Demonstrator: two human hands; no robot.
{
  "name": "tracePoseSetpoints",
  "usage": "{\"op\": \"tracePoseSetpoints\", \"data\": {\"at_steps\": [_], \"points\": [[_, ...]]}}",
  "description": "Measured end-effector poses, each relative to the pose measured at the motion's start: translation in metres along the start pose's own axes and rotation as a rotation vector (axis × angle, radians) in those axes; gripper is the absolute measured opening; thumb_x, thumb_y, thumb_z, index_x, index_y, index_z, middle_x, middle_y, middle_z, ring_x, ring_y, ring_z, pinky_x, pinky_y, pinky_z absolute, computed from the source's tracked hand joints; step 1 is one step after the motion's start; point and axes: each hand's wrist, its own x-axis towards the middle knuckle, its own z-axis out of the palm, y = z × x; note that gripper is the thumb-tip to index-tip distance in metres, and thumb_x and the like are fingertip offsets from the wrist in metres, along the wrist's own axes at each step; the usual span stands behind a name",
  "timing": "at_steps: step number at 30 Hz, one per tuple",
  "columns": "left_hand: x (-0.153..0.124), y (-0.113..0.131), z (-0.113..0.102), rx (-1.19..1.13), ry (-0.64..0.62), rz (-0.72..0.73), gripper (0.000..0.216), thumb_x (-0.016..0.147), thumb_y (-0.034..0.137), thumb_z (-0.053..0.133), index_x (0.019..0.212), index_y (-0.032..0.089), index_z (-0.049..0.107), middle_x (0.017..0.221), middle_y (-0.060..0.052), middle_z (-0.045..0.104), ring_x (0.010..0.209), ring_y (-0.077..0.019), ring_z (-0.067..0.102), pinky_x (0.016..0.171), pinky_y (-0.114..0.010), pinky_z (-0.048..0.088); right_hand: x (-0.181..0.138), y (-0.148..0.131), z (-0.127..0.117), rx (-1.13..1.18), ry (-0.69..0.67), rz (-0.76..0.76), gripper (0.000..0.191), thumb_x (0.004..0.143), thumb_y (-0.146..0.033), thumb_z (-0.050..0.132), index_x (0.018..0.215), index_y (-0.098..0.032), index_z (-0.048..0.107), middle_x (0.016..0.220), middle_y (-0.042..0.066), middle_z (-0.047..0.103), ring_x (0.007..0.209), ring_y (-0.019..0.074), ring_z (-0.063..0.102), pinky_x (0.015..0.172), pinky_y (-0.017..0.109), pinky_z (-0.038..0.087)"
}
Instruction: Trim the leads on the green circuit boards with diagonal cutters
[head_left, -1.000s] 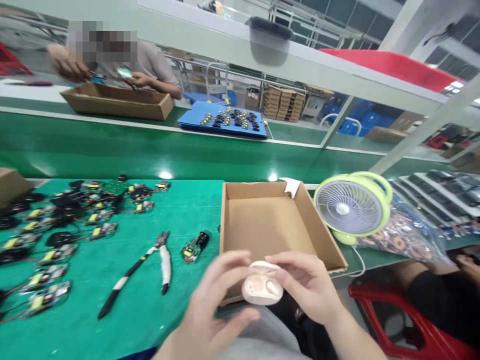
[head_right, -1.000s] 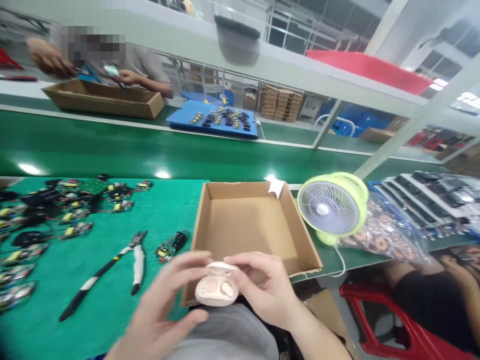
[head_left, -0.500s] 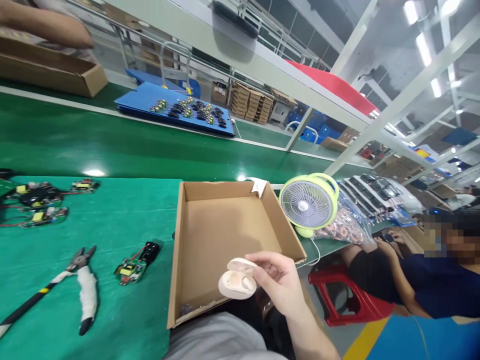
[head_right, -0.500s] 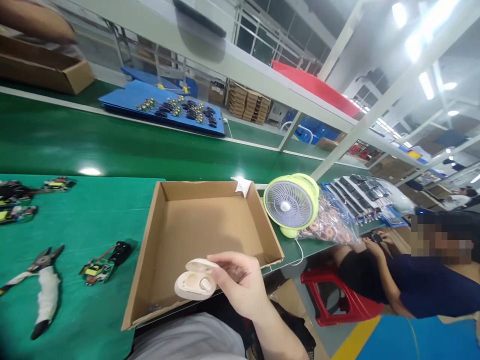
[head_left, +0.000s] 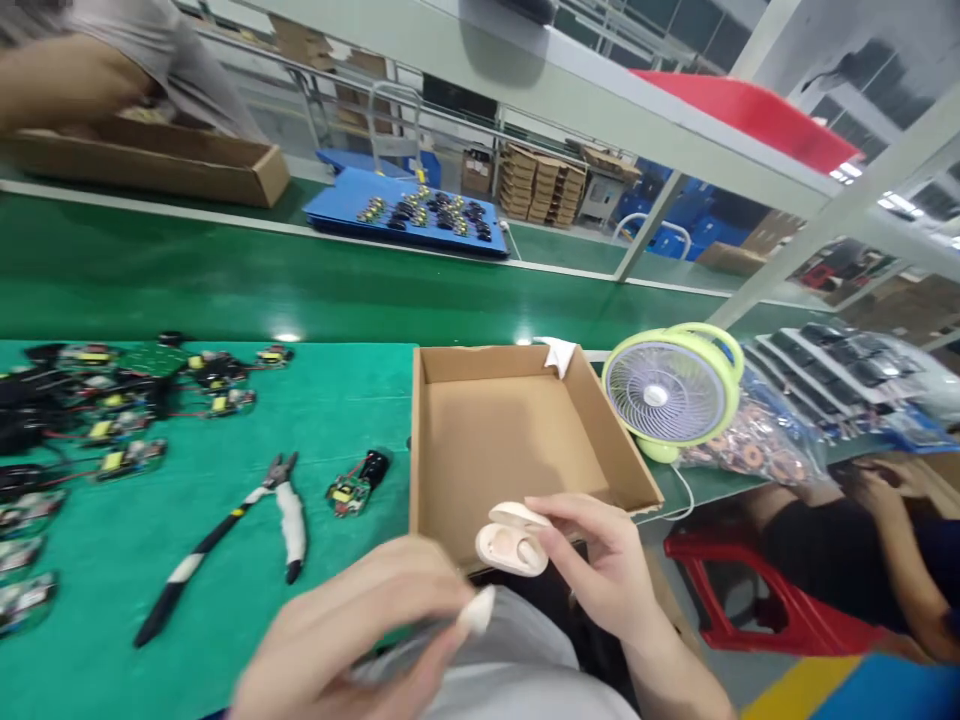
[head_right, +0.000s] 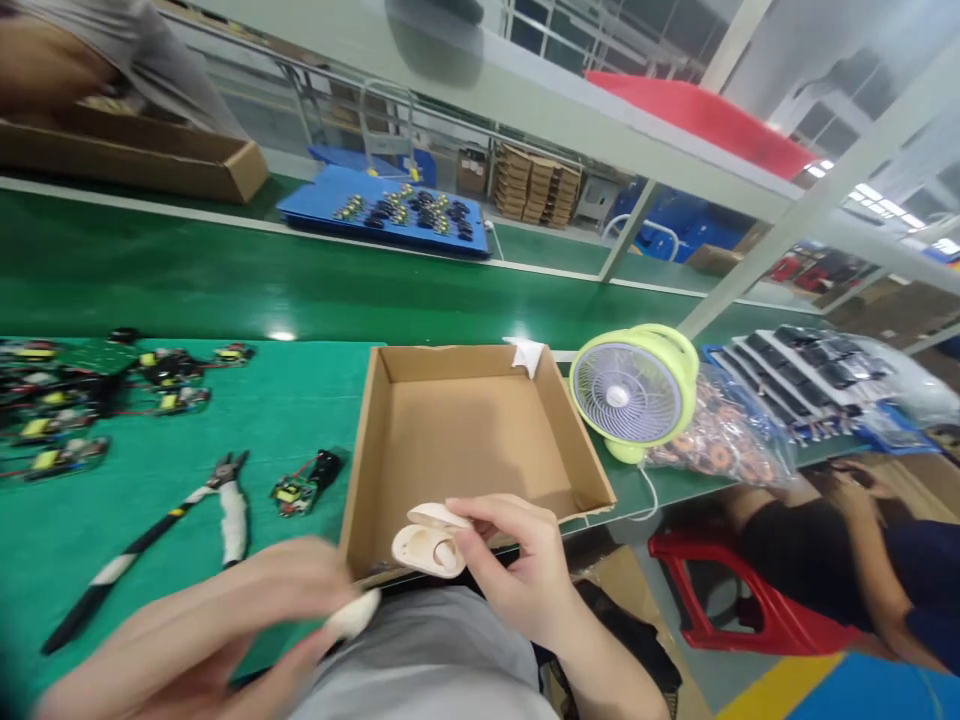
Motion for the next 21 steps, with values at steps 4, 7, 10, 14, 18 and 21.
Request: {"op": "tracePoseSetpoints", "data": {"at_steps": [4, 7, 10, 14, 18, 21], "points": [[0.029, -0.006, 0.005, 0.243, -0.174, 0.154, 0.022, 0.094, 0.005, 0.058, 0.105, 0.021, 0.068, 0.092, -0.001, 0.072, 0.085, -0.012, 0.066, 0.079, -0.02, 0.055, 0.004, -0.001, 0.004, -0.021, -0.03, -0.085, 0.019, 0.093, -0.018, 0.068, 0.107, -0.02, 0.081, 0.094, 0.008, 0.083, 0.078, 0.0185, 0.079, 0.069, 0.024, 0.066], [0.036, -0.008, 0.009, 0.321, -0.203, 0.138, 0.02, 0.097, 0.008, 0.055, 0.104, 0.02, 0.069, 0.091, -0.003, 0.07, 0.085, -0.0126, 0.065, 0.079, -0.02, 0.054, 0.006, 0.002, 0.008, -0.046, -0.029, -0.092, 0.019, 0.093, -0.017, 0.068, 0.105, -0.021, 0.081, 0.094, 0.009, 0.083, 0.078, 0.0194, 0.079, 0.068, 0.025, 0.066], [0.032, -0.009, 0.008, 0.322, -0.195, 0.105, 0.02, 0.097, 0.01, 0.055, 0.105, 0.022, 0.069, 0.09, -0.002, 0.068, 0.085, -0.0122, 0.065, 0.079, -0.019, 0.054, 0.009, 0.002, 0.01, -0.025, -0.034, -0.064, 0.017, 0.093, -0.018, 0.069, 0.104, -0.021, 0.082, 0.095, 0.008, 0.083, 0.081, 0.0207, 0.08, 0.069, 0.024, 0.066], [0.02, -0.019, 0.007, 0.252, -0.016, -0.077, 0.037, 0.082, 0.02, 0.078, 0.115, 0.027, 0.063, 0.109, -0.002, 0.071, 0.1, -0.0169, 0.07, 0.086, -0.023, 0.057, 0.012, 0.006, 0.012, 0.021, -0.023, -0.051, 0.015, 0.093, -0.022, 0.071, 0.103, -0.023, 0.082, 0.093, 0.007, 0.084, 0.08, 0.0206, 0.081, 0.07, 0.023, 0.066], [0.005, -0.049, 0.013, -0.03, -0.082, -0.375, 0.059, 0.078, 0.027, 0.08, 0.13, 0.03, 0.053, 0.102, -0.001, 0.077, 0.096, -0.0192, 0.074, 0.087, -0.027, 0.057, 0.015, 0.022, 0.022, 0.034, -0.016, -0.153, 0.015, 0.095, -0.028, 0.069, 0.104, -0.026, 0.081, 0.092, 0.008, 0.082, 0.076, 0.0209, 0.079, 0.068, 0.024, 0.065], [0.002, -0.072, 0.016, -0.281, -0.007, -0.501, 0.056, 0.08, 0.053, 0.079, 0.122, 0.026, 0.055, 0.089, -0.001, 0.074, 0.08, -0.0175, 0.072, 0.075, -0.026, 0.055, 0.016, 0.033, 0.033, 0.022, -0.074, -0.316, 0.017, 0.091, -0.033, 0.074, 0.106, -0.026, 0.078, 0.094, 0.01, 0.08, 0.076, 0.0242, 0.078, 0.066, 0.027, 0.066]]}}
